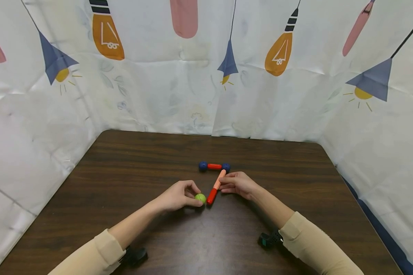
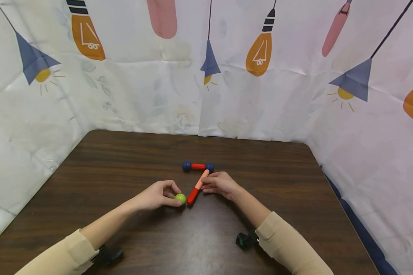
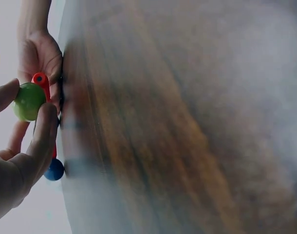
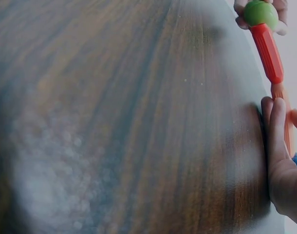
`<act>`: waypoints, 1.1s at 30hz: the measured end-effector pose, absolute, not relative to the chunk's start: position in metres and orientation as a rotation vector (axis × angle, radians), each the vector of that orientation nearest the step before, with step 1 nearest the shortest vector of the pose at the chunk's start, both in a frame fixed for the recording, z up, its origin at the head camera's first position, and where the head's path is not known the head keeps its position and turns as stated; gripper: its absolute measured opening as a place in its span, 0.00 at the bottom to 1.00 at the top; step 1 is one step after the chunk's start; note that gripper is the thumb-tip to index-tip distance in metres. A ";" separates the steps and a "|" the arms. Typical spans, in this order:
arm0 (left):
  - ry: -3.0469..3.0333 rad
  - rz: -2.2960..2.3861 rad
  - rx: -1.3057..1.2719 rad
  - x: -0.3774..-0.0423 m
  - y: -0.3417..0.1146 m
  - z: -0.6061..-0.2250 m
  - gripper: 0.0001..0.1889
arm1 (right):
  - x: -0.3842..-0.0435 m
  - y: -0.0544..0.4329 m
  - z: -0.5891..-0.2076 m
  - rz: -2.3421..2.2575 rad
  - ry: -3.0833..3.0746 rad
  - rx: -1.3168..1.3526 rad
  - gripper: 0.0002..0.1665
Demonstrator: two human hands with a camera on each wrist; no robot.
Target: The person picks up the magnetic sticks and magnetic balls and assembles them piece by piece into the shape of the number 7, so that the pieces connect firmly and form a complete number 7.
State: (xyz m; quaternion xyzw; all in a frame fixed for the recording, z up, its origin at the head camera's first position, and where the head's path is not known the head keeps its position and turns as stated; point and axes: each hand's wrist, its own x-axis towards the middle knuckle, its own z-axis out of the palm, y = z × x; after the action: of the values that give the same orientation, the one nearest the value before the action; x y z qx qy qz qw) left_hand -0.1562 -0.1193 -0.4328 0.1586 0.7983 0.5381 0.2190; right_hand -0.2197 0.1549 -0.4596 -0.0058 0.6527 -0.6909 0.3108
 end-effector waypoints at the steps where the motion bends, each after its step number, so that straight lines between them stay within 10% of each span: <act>1: 2.203 1.486 0.434 -0.155 -0.120 -0.433 0.15 | -0.220 0.155 -0.460 -1.825 1.722 -0.016 0.15; 33: 2.039 1.561 0.339 -0.138 -0.107 -0.437 0.16 | -0.220 0.156 -0.458 -1.828 1.716 0.006 0.16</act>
State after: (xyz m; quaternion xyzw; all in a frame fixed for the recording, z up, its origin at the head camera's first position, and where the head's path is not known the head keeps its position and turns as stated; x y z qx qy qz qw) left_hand -0.1381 -0.1073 -0.4365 0.1261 0.7574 0.5799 0.2722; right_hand -0.2197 0.1559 -0.4578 0.0022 0.6504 -0.6927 0.3118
